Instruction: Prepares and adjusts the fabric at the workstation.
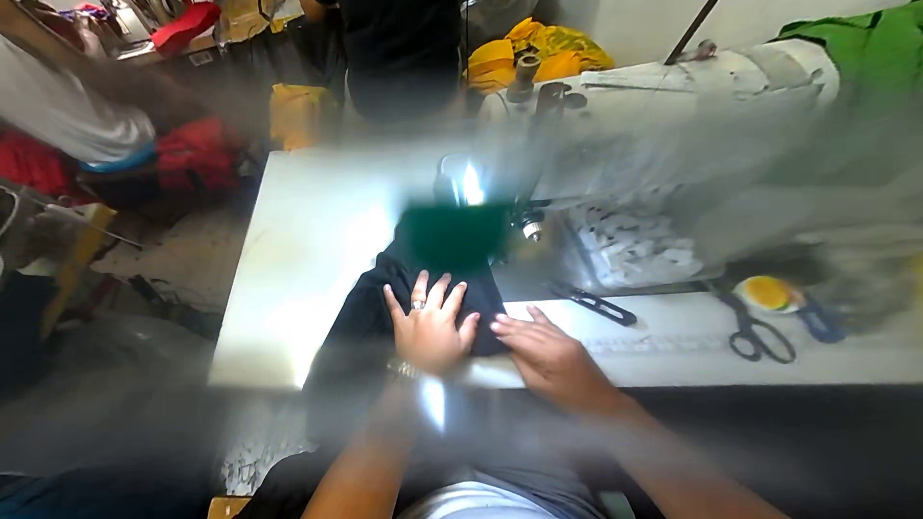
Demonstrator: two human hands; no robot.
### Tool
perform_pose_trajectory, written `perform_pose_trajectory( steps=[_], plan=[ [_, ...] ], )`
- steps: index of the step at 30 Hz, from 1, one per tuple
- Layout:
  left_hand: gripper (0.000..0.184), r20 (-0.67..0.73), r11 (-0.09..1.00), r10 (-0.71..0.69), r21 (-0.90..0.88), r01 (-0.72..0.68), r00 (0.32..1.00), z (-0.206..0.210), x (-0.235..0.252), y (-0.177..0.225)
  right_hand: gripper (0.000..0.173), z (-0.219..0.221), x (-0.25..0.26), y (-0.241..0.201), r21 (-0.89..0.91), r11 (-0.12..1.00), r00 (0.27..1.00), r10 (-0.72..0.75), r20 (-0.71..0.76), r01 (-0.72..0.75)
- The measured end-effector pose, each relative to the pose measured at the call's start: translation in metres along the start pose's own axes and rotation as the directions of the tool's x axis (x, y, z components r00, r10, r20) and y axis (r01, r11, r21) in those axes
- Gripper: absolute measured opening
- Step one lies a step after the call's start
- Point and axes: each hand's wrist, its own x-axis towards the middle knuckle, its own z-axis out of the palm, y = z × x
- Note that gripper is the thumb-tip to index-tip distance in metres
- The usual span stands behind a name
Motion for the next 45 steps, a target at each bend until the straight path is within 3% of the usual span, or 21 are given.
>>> perform_pose_trajectory(
  steps=[12,19,21,24,27,31,34,38,41,45],
  plan=[
    [0.052,0.122,0.998,-0.047,0.035,0.043,0.991,-0.006,0.039,-0.017,0.026,0.01,0.031,0.006,-0.078,0.993,0.995,0.088,0.039,-0.085],
    [0.051,0.076,0.999,-0.051,0.017,0.05,0.996,-0.006,0.067,-0.032,0.025,0.018,0.062,0.019,-0.038,0.99,0.99,0.135,0.043,-0.133],
    [0.046,-0.052,0.999,0.012,-0.035,-0.014,0.999,-0.007,0.067,-0.041,0.023,0.019,0.068,0.021,-0.024,0.989,0.988,0.147,0.038,-0.146],
    [0.043,-0.207,0.977,0.211,0.007,-0.215,0.955,-0.017,0.056,-0.054,0.022,0.021,0.071,0.024,-0.027,0.988,0.988,0.151,0.039,-0.15],
    [0.034,-0.217,0.914,0.397,0.001,-0.407,0.892,-0.039,0.035,-0.049,0.024,0.02,0.072,0.024,-0.05,0.983,0.981,0.18,0.076,-0.176],
    [0.025,-0.129,0.794,0.545,-0.239,-0.559,0.828,-0.063,0.014,-0.026,0.025,0.015,0.064,0.01,-0.018,0.998,0.993,0.064,0.103,-0.062],
    [0.03,-0.136,0.814,0.473,-0.31,-0.491,0.87,-0.054,0.008,-0.013,0.022,0.012,0.037,-0.011,-0.048,0.998,1.0,-0.031,0.008,0.031],
    [0.045,-0.027,0.972,0.227,-0.062,-0.228,0.974,-0.019,0.002,-0.017,0.026,0.006,0.002,-0.011,-0.011,0.999,0.998,-0.038,-0.056,0.038],
    [0.044,-0.044,0.991,0.131,-0.031,-0.132,0.99,-0.008,-0.008,-0.015,0.026,0.008,-0.003,-0.007,-0.02,1.0,0.999,-0.009,-0.043,0.008],
    [0.044,-0.022,0.992,0.122,-0.032,-0.123,0.992,-0.007,-0.006,-0.018,0.027,0.009,0.0,-0.006,-0.019,0.999,0.999,0.03,-0.028,-0.031]
  ],
)
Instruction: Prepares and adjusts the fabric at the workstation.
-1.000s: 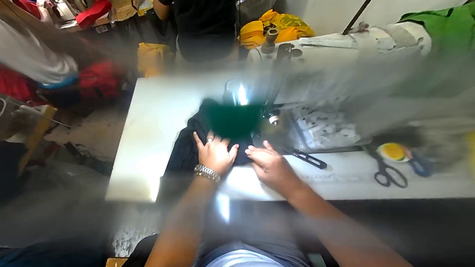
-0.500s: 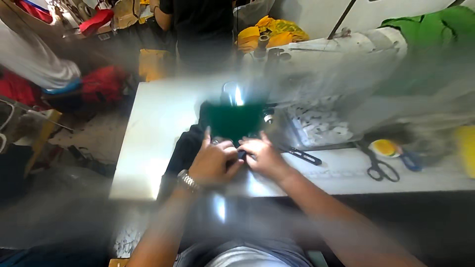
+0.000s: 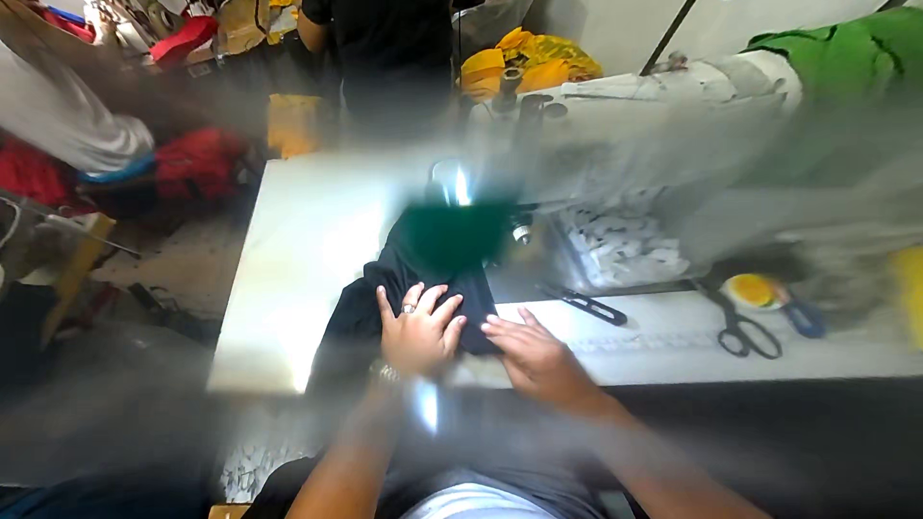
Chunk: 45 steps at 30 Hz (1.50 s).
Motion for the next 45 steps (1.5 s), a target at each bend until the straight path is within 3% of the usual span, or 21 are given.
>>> perform_pose_trajectory(
  steps=[18,21,24,27,29,33,35,37,41,45],
  plan=[
    [0.047,0.111,0.993,-0.114,0.055,0.109,0.987,-0.003,0.049,-0.023,0.027,0.011,0.052,0.022,-0.033,0.996,0.994,0.088,0.072,-0.086],
    [0.049,0.08,0.991,-0.12,0.063,0.115,0.99,-0.004,0.059,-0.029,0.026,0.013,0.064,0.027,-0.015,0.994,0.99,0.112,0.089,-0.111],
    [0.044,-0.004,1.0,0.012,0.028,-0.012,1.0,-0.012,0.058,-0.039,0.024,0.013,0.072,0.031,0.008,0.993,0.989,0.117,0.09,-0.118],
    [0.026,-0.189,0.947,0.315,0.007,-0.32,0.93,-0.021,0.05,-0.047,0.026,0.011,0.074,0.029,0.02,0.989,0.984,0.143,0.105,-0.146],
    [0.018,-0.183,0.883,0.455,-0.039,-0.468,0.872,-0.035,0.042,-0.041,0.025,0.01,0.075,0.027,-0.014,0.99,0.983,0.143,0.119,-0.142],
    [0.022,-0.093,0.802,0.559,-0.188,-0.566,0.824,-0.062,0.021,-0.008,0.024,0.011,0.064,0.018,-0.011,1.0,0.992,0.007,0.125,-0.006],
    [0.02,-0.097,0.797,0.535,-0.272,-0.54,0.839,-0.061,0.016,0.003,0.021,0.008,0.047,0.002,0.013,0.999,0.997,-0.042,0.066,0.042],
    [0.024,-0.113,0.861,0.411,-0.28,-0.426,0.905,-0.049,0.014,0.005,0.022,0.004,0.026,-0.012,-0.028,0.998,0.999,-0.051,0.013,0.051],
    [0.045,-0.013,0.99,0.131,-0.052,-0.132,0.991,-0.013,0.005,0.0,0.027,-0.003,-0.005,-0.011,-0.027,0.999,0.999,-0.036,-0.021,0.035],
    [0.047,-0.014,0.998,0.06,0.007,-0.06,0.998,0.002,-0.005,0.004,0.027,-0.004,-0.01,-0.008,-0.035,0.999,1.0,-0.027,-0.004,0.026]
  ],
)
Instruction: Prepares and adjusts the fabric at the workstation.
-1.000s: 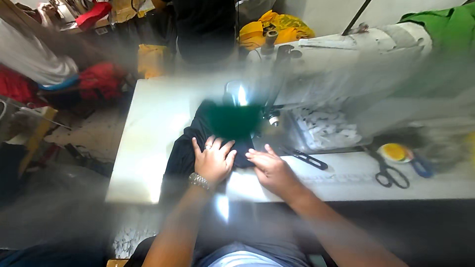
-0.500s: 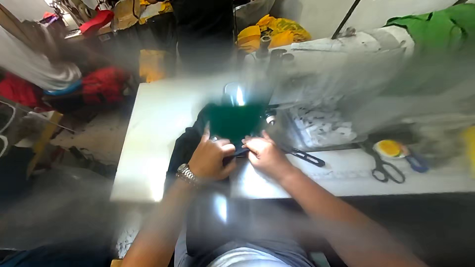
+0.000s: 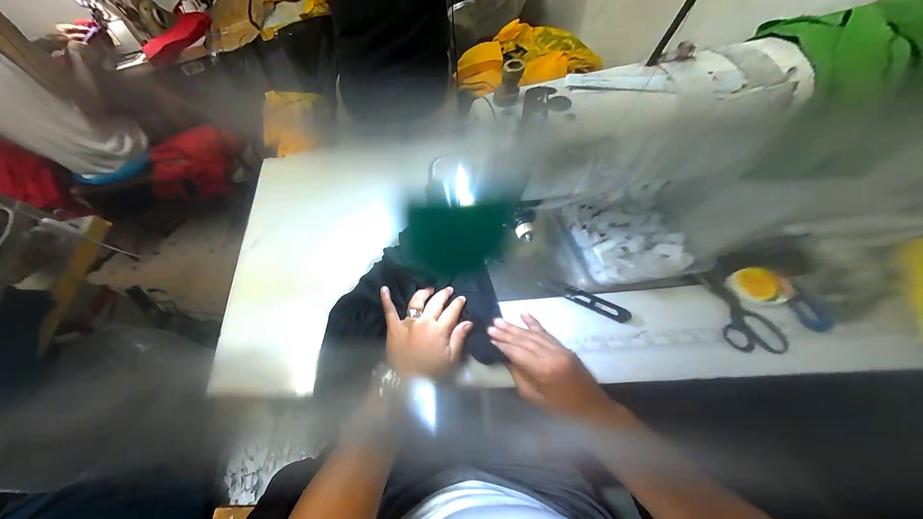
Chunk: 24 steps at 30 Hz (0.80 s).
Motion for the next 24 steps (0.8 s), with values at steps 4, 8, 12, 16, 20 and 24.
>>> perform_pose_trajectory(
  steps=[4,8,12,16,20,24],
  plan=[
    [0.046,0.004,1.0,-0.002,-0.012,0.002,1.0,0.0,0.004,-0.003,0.028,0.001,0.004,0.001,0.006,1.0,1.0,0.029,-0.002,-0.029],
    [0.046,0.009,1.0,-0.012,-0.011,0.012,1.0,0.001,0.016,-0.011,0.028,0.003,0.017,0.008,0.023,0.998,0.997,0.066,0.033,-0.067],
    [0.047,0.015,0.999,-0.04,0.01,0.04,0.999,0.003,0.031,-0.02,0.027,0.004,0.03,0.013,-0.004,0.997,0.995,0.08,0.063,-0.08],
    [0.047,0.023,0.999,-0.053,0.008,0.053,0.998,0.002,0.033,-0.02,0.027,0.007,0.031,0.013,-0.009,0.996,0.995,0.086,0.054,-0.085],
    [0.049,0.042,0.996,-0.088,0.036,0.086,0.995,0.004,0.041,-0.023,0.026,0.008,0.038,0.017,-0.016,0.994,0.991,0.11,0.079,-0.109],
    [0.04,0.063,0.994,-0.075,0.079,0.07,0.995,0.0,0.048,-0.014,0.024,0.011,0.048,0.022,-0.02,0.995,0.993,0.098,0.069,-0.097]
  ],
)
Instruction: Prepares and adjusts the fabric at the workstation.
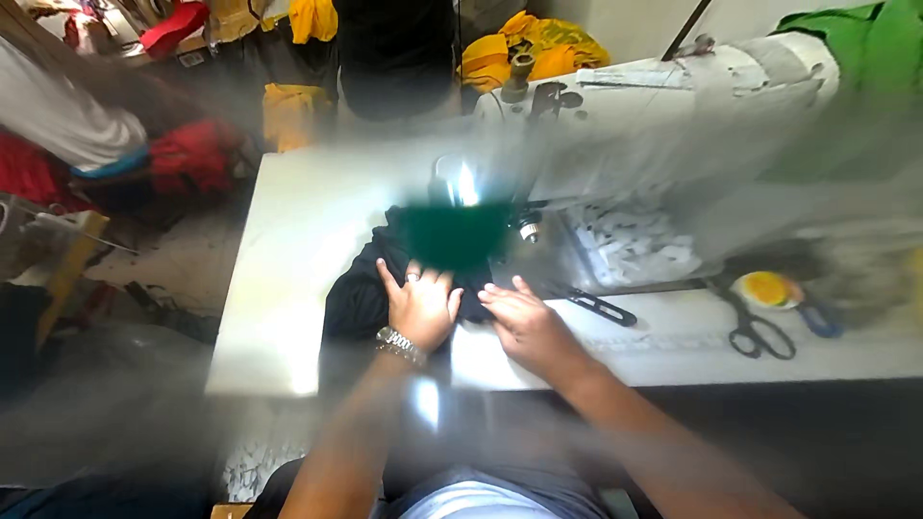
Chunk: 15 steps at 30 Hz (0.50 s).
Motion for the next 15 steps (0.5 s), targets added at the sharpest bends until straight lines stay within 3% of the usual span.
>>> perform_pose_trajectory(
  steps=[3,15],
  plan=[
    [0.041,-0.114,0.992,0.101,-0.062,-0.109,0.988,0.007,-0.01,0.007,0.026,0.0,0.0,0.0,0.003,1.0,1.0,0.003,0.014,-0.003],
    [0.044,0.078,0.999,-0.041,-0.021,0.043,0.996,0.0,0.005,0.003,0.024,0.006,0.016,0.004,-0.035,0.999,1.0,-0.007,0.013,0.008]
  ],
)
